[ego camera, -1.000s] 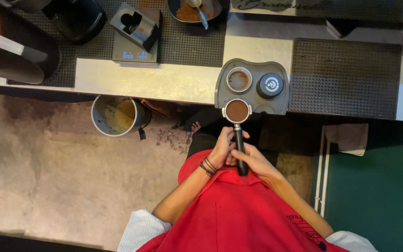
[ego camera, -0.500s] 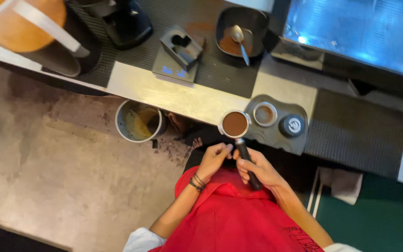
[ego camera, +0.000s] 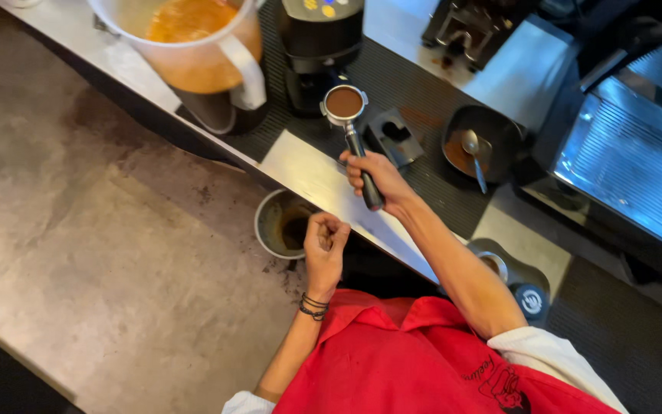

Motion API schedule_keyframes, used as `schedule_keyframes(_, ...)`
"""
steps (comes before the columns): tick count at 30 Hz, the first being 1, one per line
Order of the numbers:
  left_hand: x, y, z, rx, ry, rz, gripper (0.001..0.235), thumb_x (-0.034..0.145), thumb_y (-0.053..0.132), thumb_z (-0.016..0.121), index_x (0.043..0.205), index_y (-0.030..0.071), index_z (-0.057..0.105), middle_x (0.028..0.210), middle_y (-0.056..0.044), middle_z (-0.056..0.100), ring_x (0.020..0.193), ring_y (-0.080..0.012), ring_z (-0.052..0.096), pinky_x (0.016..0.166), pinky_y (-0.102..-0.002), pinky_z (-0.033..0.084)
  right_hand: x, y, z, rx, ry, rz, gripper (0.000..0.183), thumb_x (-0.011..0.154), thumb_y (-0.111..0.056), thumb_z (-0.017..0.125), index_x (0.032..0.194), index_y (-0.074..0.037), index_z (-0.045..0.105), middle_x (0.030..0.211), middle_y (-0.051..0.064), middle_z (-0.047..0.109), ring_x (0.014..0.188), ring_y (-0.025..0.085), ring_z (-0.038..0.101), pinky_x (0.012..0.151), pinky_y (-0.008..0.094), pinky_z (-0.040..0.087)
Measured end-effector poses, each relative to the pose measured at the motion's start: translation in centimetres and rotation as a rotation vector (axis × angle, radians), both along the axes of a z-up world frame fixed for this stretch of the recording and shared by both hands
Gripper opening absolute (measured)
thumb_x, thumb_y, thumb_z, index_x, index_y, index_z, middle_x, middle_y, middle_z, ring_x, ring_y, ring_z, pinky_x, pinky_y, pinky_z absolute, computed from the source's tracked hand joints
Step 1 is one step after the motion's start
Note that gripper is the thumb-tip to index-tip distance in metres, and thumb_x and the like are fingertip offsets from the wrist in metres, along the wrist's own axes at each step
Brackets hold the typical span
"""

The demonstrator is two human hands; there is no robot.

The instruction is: The person grinds coffee beans into a portafilter, levels the grounds with a spoon, and tamps the coffee using a tamper. They then wipe the portafilter rim with a cloth and insert it into the espresso machine. The process is repeated for a second dose.

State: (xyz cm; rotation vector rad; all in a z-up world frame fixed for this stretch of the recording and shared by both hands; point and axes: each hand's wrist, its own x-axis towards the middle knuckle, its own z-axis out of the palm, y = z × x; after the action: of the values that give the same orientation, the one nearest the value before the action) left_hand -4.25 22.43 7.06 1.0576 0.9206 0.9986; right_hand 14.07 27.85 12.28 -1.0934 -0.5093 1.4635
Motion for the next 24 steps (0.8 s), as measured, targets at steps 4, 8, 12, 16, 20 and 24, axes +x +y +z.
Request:
schedule_keyframes(4,-1.6,2.1,1.2,0.029,-0.091,0.019,0.043,0.114,0.020,0.049,0.074,0.008,0.060,0.063,-0.006,0.058,0.069,-0.0147,0.063,0.078,-0.026,0.050,0.0,6.3,-2.4,0.002,0.025,-0.011,0.017,0.104,-0.017,0.059,0.118,-0.007,0.058,0.077,-0.004,0.049,0.063,0.007,0.055,0.052,0.024,0.051)
schedule_keyframes(8,-2.7,3.6,1.2,0.044,-0.121,0.051,0.011,0.102,0.006,0.065,0.113,0.004,0.062,0.100,-0.010,0.071,0.088,-0.0132,0.066,0.082,-0.027,0.052,-0.3,10.9,-2.1,0.037,0.015,-0.039,0.022,0.104,-0.020,0.061,0.121,-0.007,0.058,0.080,-0.005,0.049,0.067,0.006,0.057,0.058,0.023,0.052)
schedule_keyframes(12,-2.6,4.8,0.9,-0.021,-0.118,0.027,0.009,0.103,0.009,0.061,0.110,0.005,0.065,0.099,-0.009,0.072,0.087,-0.0123,0.067,0.077,-0.023,0.050,0.8,14.5,-3.3,-0.007,0.002,-0.045,0.022,0.103,-0.020,0.062,0.121,-0.009,0.059,0.083,-0.001,0.054,0.073,0.012,0.063,0.065,0.029,0.060)
schedule_keyframes(16,-2.1,5.8,1.1,-0.022,-0.113,0.010,0.008,0.102,0.009,0.060,0.108,0.006,0.066,0.097,-0.010,0.071,0.085,-0.0132,0.065,0.076,-0.023,0.050,0.1,14.9,-3.0,-0.078,-0.019,-0.085,0.034,0.101,-0.026,0.068,0.126,-0.005,0.062,0.090,0.006,0.065,0.078,0.017,0.073,0.073,0.034,0.067)
schedule_keyframes(20,-1.8,6.1,0.5,-0.037,-0.122,-0.021,0.008,0.101,0.007,0.060,0.106,0.007,0.066,0.094,-0.009,0.071,0.082,-0.0124,0.066,0.076,-0.024,0.051,-0.4,14.3,-2.1,-0.126,-0.042,-0.143,0.040,0.099,-0.034,0.069,0.124,-0.004,0.063,0.095,0.007,0.070,0.082,0.017,0.076,0.077,0.033,0.069)
schedule_keyframes(24,-1.3,6.2,1.1,-0.051,-0.143,-0.042,0.009,0.100,0.003,0.059,0.104,0.006,0.066,0.092,-0.008,0.070,0.080,-0.0110,0.064,0.074,-0.023,0.049,-0.4,13.8,-1.2,-0.130,-0.015,-0.184,0.040,0.098,-0.038,0.070,0.121,-0.005,0.064,0.098,0.008,0.072,0.084,0.017,0.077,0.079,0.034,0.069)
